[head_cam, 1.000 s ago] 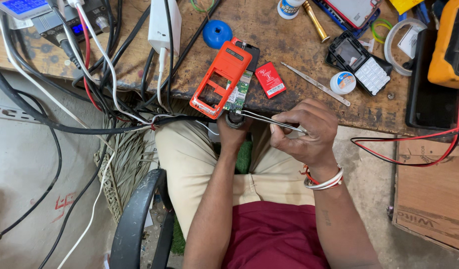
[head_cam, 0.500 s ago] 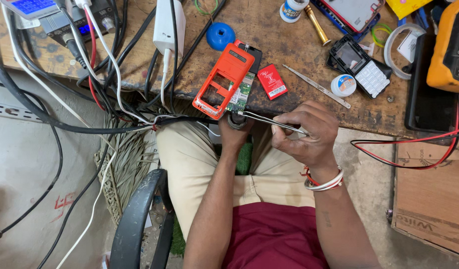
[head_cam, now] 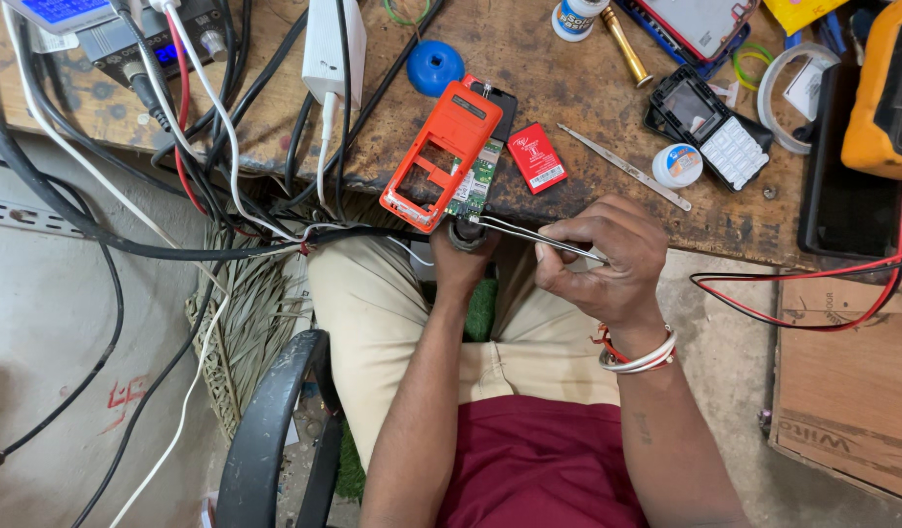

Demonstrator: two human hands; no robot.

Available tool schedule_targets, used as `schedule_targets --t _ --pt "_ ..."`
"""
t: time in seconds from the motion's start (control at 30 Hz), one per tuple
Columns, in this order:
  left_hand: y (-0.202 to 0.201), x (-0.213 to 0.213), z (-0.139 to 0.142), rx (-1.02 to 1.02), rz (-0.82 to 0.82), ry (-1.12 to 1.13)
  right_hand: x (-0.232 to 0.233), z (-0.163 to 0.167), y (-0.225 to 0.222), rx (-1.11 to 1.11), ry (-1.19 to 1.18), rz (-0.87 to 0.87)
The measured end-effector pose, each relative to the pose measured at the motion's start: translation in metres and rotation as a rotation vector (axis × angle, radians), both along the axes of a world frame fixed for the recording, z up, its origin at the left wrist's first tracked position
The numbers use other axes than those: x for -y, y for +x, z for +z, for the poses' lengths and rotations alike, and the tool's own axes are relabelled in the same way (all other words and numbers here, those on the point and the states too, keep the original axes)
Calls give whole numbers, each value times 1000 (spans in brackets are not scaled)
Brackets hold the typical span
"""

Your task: The person connects a USB cable to a power source and an orange mobile phone casing containing a circuit board. They use a multimeter to test the board, then apply flux and solder a component using a soldering iron and tweezers.

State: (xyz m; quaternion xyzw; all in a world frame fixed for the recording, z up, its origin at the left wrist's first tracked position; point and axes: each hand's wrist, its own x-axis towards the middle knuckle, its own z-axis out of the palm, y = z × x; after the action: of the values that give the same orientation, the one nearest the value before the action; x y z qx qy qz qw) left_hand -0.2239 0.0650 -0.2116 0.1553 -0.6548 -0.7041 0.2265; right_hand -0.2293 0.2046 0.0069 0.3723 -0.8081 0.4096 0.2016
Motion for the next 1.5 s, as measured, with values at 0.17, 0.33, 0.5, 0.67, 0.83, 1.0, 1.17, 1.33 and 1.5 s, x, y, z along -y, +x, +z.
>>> schedule_targets --t 0.17,0.33,0.5,0.67,0.83,1.0,1.17,1.33,1.5 --pt "0 -1 1 -19 -13 29 0 0 1 10 -11 -2" --pt "0 -1 1 -47 -10 -11 0 1 0 1 -5 -5" --pt "0 0 1 -13 -6 23 0 0 0 -7 5 -6" --pt "0 0 0 9 6 -5 0 0 0 -8 3 -7" --pt "0 0 0 -20 18 -31 0 0 0 -5 2 -5" --pt "1 1 2 -24 10 -22 1 0 1 2 -4 -4" --pt "0 1 2 -16 -5 25 0 0 0 8 -3 -4" --pt "-1 0 -1 -59 -4 39 0 -1 0 4 -2 -5" --pt "-1 -1 -3 20 -21 42 -1 -2 0 1 -6 -8"
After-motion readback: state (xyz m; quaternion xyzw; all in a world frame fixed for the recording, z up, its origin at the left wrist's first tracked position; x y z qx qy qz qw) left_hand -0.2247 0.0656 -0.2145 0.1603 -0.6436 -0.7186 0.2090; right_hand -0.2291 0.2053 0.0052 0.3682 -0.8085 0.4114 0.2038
